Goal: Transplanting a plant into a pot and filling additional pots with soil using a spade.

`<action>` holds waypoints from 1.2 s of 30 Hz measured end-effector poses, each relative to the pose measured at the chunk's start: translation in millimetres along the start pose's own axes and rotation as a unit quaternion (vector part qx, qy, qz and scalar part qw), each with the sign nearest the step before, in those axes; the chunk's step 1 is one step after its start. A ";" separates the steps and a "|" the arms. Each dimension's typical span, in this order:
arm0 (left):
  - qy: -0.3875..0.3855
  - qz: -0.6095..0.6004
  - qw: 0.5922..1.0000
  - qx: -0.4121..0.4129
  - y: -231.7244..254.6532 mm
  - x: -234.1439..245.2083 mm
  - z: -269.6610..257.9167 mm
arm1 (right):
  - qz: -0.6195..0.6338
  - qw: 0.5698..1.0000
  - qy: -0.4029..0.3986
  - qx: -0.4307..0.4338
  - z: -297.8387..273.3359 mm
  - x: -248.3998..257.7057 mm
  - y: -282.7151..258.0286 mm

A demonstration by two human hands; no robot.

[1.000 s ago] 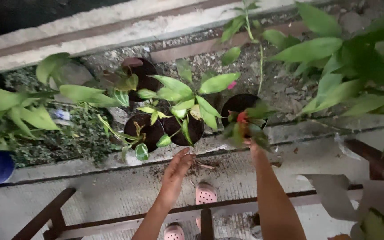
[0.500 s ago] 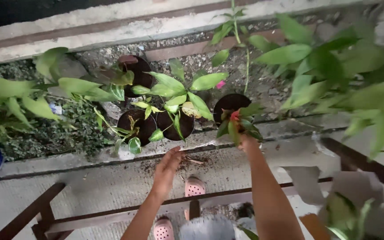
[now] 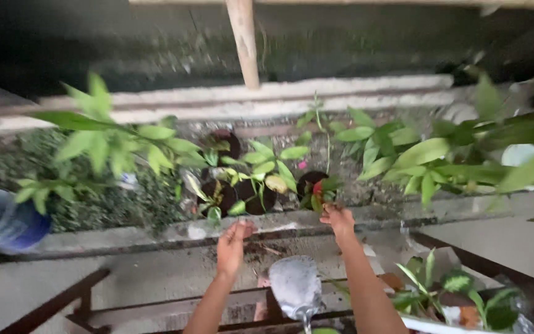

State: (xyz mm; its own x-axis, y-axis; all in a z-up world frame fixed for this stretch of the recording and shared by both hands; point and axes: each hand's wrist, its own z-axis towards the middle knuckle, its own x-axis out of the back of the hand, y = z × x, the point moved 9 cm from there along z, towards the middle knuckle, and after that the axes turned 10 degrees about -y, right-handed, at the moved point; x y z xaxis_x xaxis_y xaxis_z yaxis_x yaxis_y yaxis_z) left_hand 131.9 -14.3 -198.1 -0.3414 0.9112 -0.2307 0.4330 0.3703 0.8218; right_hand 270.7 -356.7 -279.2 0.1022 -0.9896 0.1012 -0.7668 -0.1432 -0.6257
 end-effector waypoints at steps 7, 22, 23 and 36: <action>-0.002 0.009 0.990 -0.141 68.6 12.6 -93.0 | 0.026 0.982 -0.087 0.163 -152.8 -53.7 -79.6; 0.099 0.045 0.978 -0.178 147.6 136.0 -347.3 | -0.129 0.947 -0.098 0.276 -399.1 -167.3 -47.9; 0.085 -0.013 0.987 -0.134 129.2 147.9 -352.4 | -0.195 0.885 -0.072 0.417 -421.6 -174.6 -57.9; 0.383 0.036 0.894 -0.232 78.3 256.7 -521.2 | -0.475 0.814 -0.145 0.301 -510.2 -249.6 5.0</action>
State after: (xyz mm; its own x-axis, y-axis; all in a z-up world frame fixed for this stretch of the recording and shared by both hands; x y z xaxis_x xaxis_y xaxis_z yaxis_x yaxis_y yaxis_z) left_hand -356.7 154.4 78.5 -0.8743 0.4729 0.1095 0.1453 0.0398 0.9886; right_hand -82.0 -103.5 87.0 0.6806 -0.3774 0.6279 0.1864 -0.7397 -0.6466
